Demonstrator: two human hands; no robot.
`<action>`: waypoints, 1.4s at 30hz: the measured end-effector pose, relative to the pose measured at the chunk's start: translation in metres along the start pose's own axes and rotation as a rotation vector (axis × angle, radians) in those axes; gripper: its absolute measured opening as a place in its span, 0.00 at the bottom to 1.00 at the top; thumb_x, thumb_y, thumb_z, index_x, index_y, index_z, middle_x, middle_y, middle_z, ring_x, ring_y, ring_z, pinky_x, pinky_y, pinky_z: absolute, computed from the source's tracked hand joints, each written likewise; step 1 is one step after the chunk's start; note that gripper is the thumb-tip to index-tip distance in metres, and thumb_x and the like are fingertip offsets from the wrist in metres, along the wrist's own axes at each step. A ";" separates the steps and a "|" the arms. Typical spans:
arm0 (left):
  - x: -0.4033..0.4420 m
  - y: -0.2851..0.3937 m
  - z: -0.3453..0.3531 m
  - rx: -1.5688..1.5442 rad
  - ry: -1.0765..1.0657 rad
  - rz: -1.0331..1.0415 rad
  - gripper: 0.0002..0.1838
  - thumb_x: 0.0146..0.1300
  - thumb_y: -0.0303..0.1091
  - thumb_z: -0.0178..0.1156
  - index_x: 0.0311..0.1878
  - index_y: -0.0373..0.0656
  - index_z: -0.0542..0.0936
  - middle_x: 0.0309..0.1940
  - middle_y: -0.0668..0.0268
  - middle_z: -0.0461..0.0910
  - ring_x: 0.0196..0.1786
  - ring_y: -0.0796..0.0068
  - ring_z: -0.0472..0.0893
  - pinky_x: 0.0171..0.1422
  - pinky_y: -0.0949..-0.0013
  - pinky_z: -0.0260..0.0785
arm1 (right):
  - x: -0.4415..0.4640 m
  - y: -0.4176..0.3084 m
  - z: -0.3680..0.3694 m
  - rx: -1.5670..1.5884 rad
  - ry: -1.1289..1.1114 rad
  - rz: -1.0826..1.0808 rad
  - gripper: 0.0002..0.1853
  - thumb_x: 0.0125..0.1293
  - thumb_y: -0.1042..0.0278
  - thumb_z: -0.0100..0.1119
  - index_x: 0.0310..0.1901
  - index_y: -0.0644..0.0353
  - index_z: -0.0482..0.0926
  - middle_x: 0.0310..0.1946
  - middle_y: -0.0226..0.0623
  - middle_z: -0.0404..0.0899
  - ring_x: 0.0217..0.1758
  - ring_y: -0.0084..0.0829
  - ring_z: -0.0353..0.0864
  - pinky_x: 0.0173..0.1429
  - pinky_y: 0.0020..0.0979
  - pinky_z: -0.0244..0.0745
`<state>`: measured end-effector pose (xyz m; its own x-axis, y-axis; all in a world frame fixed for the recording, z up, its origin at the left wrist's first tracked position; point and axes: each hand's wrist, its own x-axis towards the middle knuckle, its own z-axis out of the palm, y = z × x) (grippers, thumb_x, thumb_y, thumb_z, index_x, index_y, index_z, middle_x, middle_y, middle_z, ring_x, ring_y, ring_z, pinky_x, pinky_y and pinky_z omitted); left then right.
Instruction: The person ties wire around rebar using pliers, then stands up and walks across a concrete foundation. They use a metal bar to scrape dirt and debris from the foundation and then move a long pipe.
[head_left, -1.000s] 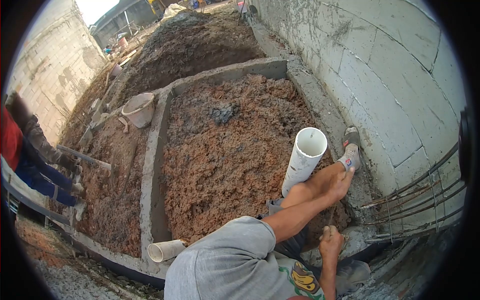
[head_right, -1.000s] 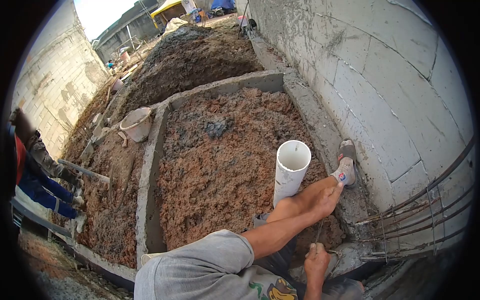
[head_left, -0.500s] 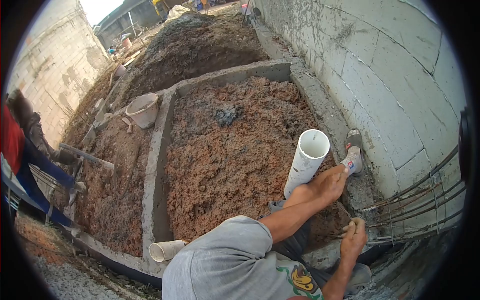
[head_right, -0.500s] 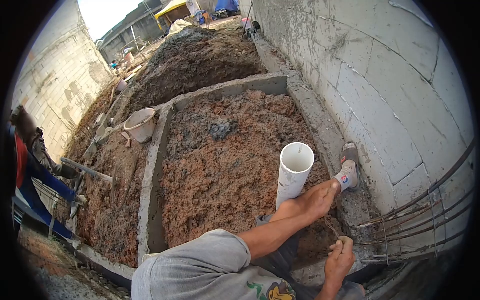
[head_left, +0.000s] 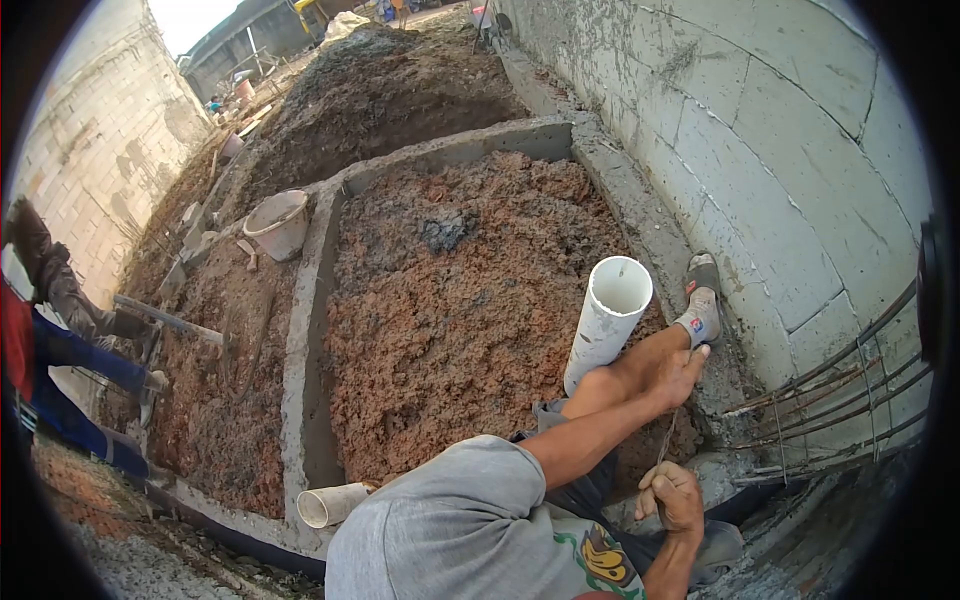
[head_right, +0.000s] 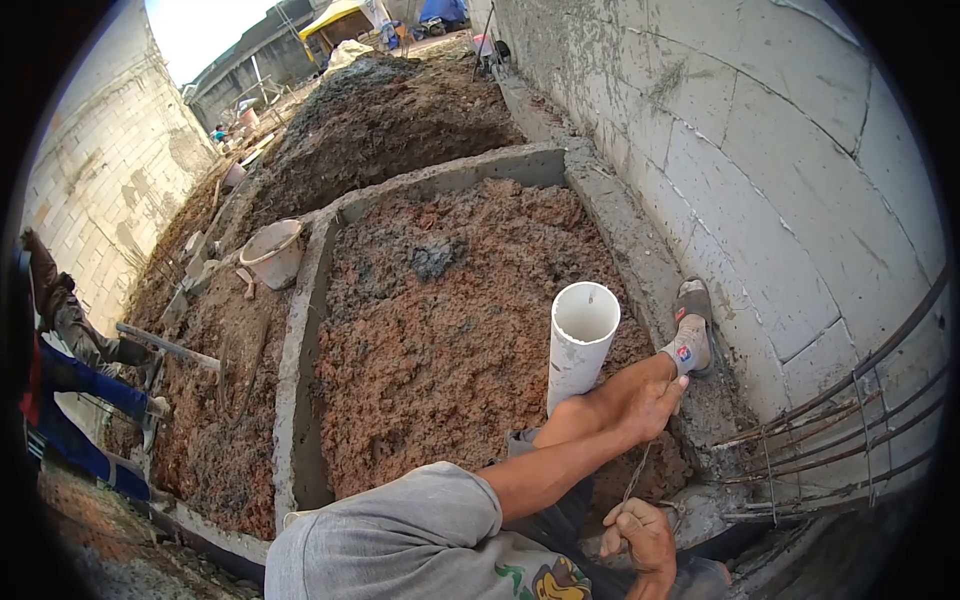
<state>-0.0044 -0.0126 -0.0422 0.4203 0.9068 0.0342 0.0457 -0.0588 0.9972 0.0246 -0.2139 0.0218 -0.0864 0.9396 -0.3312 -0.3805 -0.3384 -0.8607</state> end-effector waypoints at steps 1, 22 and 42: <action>0.001 0.001 0.001 -0.005 0.001 -0.040 0.31 0.70 0.56 0.47 0.23 0.36 0.76 0.18 0.57 0.74 0.26 0.61 0.75 0.37 0.57 0.67 | -0.001 -0.004 -0.001 0.036 -0.047 -0.100 0.20 0.63 0.55 0.63 0.33 0.69 0.75 0.17 0.39 0.75 0.21 0.30 0.78 0.24 0.28 0.69; -0.075 -0.046 0.042 0.242 -0.185 -0.392 0.30 0.69 0.37 0.47 0.70 0.34 0.56 0.34 0.41 0.80 0.40 0.46 0.82 0.49 0.51 0.71 | -0.099 0.012 0.001 -0.431 0.131 0.481 0.08 0.64 0.69 0.54 0.42 0.61 0.76 0.23 0.30 0.76 0.25 0.20 0.69 0.31 0.22 0.66; -0.045 0.030 0.012 0.573 -0.308 0.063 0.15 0.55 0.42 0.56 0.31 0.38 0.82 0.30 0.46 0.81 0.39 0.46 0.81 0.48 0.49 0.69 | -0.149 -0.047 0.007 -1.052 0.983 -0.265 0.12 0.69 0.65 0.49 0.40 0.65 0.78 0.31 0.42 0.80 0.32 0.36 0.76 0.36 0.35 0.70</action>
<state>-0.0105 -0.0600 -0.0144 0.6745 0.7381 -0.0142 0.4525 -0.3981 0.7980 0.0487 -0.3375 0.1147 0.6910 0.7120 0.1245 0.5858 -0.4507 -0.6736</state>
